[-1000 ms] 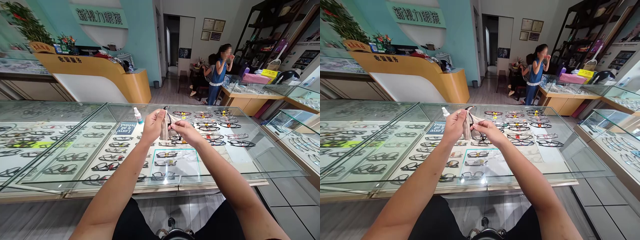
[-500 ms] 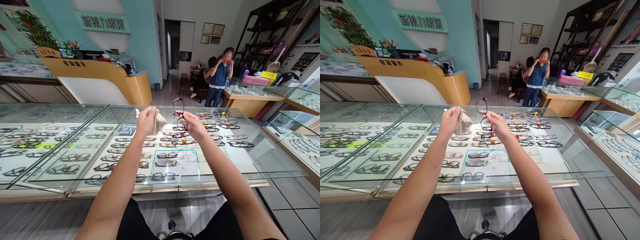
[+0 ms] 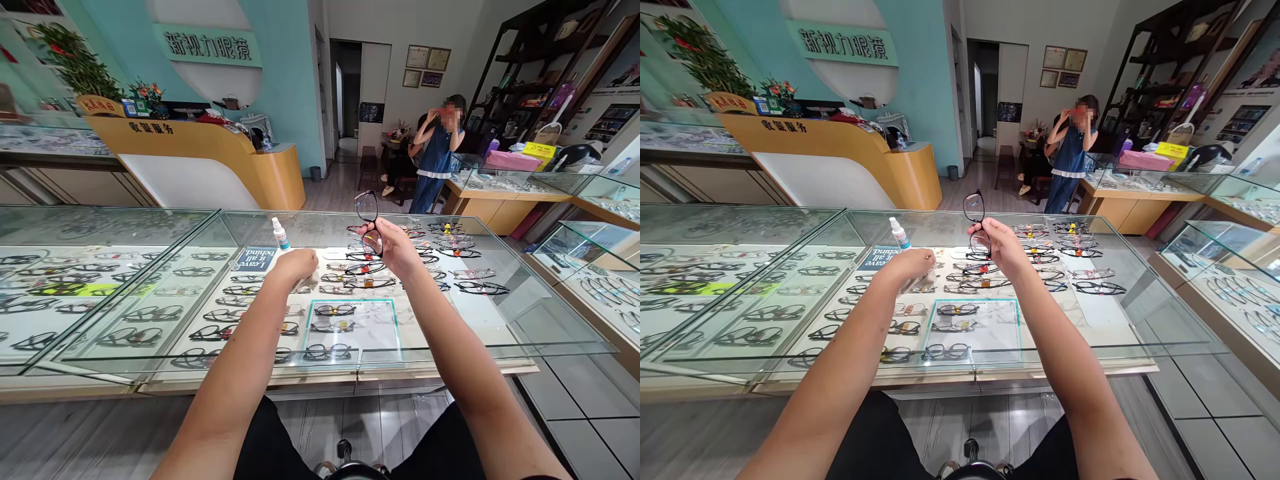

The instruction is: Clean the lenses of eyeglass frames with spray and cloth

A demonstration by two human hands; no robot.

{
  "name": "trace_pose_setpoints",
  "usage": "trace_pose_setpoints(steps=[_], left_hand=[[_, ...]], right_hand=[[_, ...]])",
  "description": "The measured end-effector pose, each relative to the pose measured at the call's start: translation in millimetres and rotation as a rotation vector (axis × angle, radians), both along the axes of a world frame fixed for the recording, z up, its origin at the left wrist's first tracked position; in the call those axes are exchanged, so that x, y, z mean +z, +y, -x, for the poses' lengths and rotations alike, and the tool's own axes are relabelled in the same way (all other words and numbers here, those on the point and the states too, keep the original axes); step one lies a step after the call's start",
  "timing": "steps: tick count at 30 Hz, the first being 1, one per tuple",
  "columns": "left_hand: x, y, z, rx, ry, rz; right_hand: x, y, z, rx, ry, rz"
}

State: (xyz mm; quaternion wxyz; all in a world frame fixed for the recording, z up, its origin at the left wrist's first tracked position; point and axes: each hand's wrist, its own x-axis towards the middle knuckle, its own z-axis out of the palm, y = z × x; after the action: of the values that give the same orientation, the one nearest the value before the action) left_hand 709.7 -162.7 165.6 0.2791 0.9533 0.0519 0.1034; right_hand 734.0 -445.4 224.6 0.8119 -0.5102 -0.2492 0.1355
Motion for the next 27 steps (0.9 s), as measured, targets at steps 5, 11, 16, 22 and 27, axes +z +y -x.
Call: trace_pose_setpoints(steps=[5, 11, 16, 22, 27], left_hand=[[23.9, -28.1, 8.9, -0.047, -0.42, -0.104], [42.2, -60.5, 23.1, -0.224, -0.859, -0.098], [41.3, -65.0, 26.2, -0.295, -0.852, -0.086], [44.7, -69.9, 30.1, -0.227, -0.851, -0.006], [52.3, -73.3, 35.4, -0.119, -0.982, 0.103]], right_hand=[[1.5, -1.1, 0.1, 0.031, -0.004, 0.024], [-2.8, -6.3, -8.7, 0.059, -0.134, 0.198], [-6.2, -9.9, -12.6, 0.136, -0.243, 0.293], [1.1, -13.0, -5.9, 0.079, -0.301, 0.336], [13.5, -19.6, 9.1, -0.114, -0.393, 0.245]])
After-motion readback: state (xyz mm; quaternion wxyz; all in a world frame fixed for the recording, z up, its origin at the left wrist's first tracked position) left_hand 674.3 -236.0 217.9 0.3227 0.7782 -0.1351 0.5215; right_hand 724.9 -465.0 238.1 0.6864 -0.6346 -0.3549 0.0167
